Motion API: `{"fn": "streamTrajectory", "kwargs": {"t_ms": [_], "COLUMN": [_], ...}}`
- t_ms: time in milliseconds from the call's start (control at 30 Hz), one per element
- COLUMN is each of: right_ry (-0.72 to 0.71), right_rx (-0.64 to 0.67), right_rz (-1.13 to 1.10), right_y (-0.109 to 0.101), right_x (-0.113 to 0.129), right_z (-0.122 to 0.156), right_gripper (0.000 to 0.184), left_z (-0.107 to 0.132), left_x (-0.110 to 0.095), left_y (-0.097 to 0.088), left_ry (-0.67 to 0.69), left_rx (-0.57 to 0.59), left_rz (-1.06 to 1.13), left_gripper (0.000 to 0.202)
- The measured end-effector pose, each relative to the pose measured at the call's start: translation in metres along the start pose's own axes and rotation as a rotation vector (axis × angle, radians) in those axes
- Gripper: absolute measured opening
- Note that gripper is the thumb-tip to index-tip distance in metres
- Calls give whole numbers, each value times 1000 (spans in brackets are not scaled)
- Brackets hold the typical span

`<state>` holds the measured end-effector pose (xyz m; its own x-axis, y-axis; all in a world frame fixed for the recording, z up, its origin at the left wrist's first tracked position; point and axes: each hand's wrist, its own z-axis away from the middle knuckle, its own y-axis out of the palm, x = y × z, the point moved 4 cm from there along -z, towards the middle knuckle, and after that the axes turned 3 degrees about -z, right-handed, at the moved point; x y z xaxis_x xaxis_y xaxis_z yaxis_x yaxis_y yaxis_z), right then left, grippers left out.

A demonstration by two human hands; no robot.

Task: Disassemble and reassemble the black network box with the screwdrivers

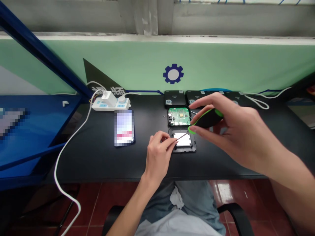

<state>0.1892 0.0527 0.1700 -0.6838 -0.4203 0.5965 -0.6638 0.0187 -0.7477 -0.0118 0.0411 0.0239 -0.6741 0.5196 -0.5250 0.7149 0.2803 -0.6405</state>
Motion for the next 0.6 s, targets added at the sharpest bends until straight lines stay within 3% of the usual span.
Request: {"fn": "streamTrajectory", "kwargs": {"t_ms": [333,600], "right_ry": [-121,-80], "right_rx": [100,154], "right_rz": [102,135], "right_y": [12,16], "right_x": [2,0], "right_z": [-8,-18], "right_gripper": [26,21], "left_z": [3,4], "left_x": [8,13], "left_y": [14,13], "left_ry": [-144,-193], "left_rx": [56,62], "left_rz": [58,137], "left_gripper": [15,14]}}
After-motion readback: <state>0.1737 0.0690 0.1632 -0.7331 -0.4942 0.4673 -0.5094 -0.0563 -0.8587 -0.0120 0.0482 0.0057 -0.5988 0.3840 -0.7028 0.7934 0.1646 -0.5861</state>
